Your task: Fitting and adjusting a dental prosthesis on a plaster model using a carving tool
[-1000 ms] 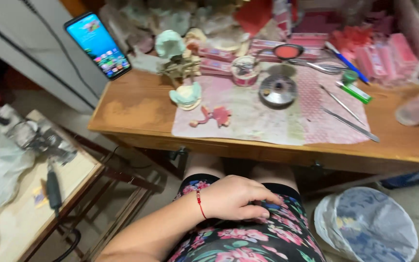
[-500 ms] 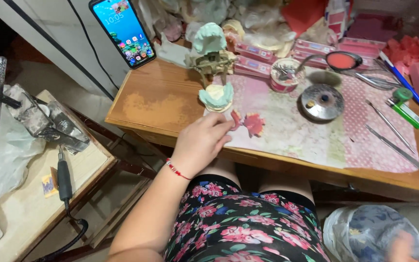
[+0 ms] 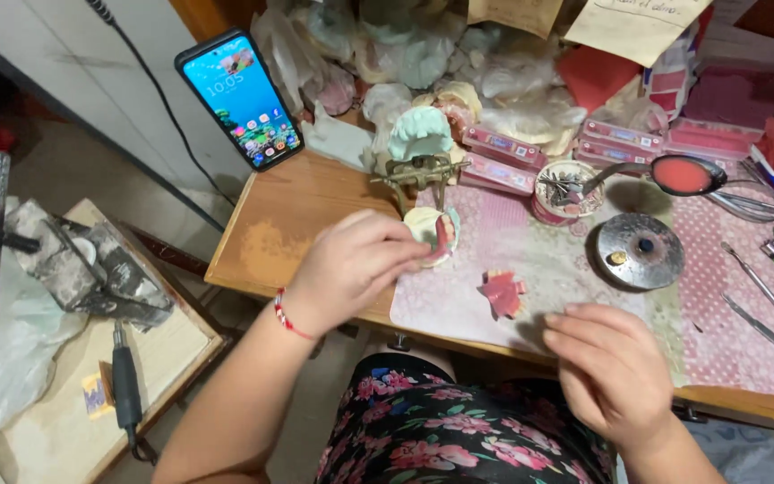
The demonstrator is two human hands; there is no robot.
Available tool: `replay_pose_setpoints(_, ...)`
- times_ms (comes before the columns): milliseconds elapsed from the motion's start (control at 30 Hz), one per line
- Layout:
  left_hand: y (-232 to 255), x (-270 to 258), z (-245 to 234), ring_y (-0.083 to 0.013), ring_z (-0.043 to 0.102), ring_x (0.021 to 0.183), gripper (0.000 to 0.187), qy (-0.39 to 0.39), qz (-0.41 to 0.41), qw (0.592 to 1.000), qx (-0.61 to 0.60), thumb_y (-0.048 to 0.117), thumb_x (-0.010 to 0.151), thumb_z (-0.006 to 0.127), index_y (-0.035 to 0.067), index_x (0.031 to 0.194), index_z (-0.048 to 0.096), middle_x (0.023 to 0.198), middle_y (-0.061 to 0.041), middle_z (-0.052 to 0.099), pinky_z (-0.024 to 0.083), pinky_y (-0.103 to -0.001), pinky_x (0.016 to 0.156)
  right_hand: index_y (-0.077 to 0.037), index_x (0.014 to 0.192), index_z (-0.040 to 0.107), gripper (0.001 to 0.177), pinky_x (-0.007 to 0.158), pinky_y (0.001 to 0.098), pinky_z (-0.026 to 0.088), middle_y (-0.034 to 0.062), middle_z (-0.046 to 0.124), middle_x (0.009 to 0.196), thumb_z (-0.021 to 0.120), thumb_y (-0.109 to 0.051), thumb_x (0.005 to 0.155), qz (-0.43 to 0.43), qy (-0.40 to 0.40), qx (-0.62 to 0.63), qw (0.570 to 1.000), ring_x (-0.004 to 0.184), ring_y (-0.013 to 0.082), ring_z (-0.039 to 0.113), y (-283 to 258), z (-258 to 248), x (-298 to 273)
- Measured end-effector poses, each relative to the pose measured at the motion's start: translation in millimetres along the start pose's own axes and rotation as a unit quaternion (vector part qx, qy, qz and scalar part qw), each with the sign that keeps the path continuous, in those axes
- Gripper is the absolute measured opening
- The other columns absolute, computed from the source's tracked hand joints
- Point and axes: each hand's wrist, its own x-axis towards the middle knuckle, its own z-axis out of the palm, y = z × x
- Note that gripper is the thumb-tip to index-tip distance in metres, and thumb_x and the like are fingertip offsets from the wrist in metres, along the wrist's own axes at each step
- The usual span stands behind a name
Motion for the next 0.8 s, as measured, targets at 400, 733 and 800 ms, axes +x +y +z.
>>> replay_pose_setpoints(400, -52, 8, 14, -0.0261, 0.061, 0.088, 0.013, -0.077, 0.042, 0.994, -0.066, 0.015, 0.102, 0.072, 0.010, 0.113, 0.074, 0.106, -0.005, 0.067, 0.050, -0.039, 0.076, -0.002, 0.113, 0.072, 0.028, 0.097, 0.0472, 0.056, 0.0123, 0.077, 0.112, 0.068, -0.022, 0.095, 0.116, -0.051, -0.032, 0.991, 0.103, 0.0320, 0.073, 2, 34, 51)
replay_pose_setpoints(733, -48, 6, 10, -0.0252, 0.058, 0.103, 0.021, -0.107, 0.036, 0.993, 0.041, 0.033, 0.098, 0.076, 0.019, 0.113, 0.075, 0.108, 0.004, 0.068, 0.044, -0.040, 0.085, -0.005, 0.134, 0.061, 0.076, 0.091, 0.0437, 0.050, 0.0113, 0.071, 0.108, 0.084, -0.051, 0.077, 0.207, -0.129, -0.052, 0.968, 0.099, 0.0316, 0.065, 8, 43, 46)
replay_pose_setpoints(800, -42, 5, 10, -0.0259, 0.058, 0.107, 0.028, -0.125, 0.035, 0.990, 0.061, 0.040, 0.095, 0.076, 0.020, 0.114, 0.075, 0.110, 0.004, 0.067, 0.044, -0.041, 0.088, -0.006, 0.134, 0.061, 0.075, 0.090, 0.0432, 0.050, 0.0104, 0.071, 0.105, 0.086, -0.047, 0.077, 0.208, -0.129, -0.050, 0.968, 0.097, 0.0310, 0.065, 11, 44, 42)
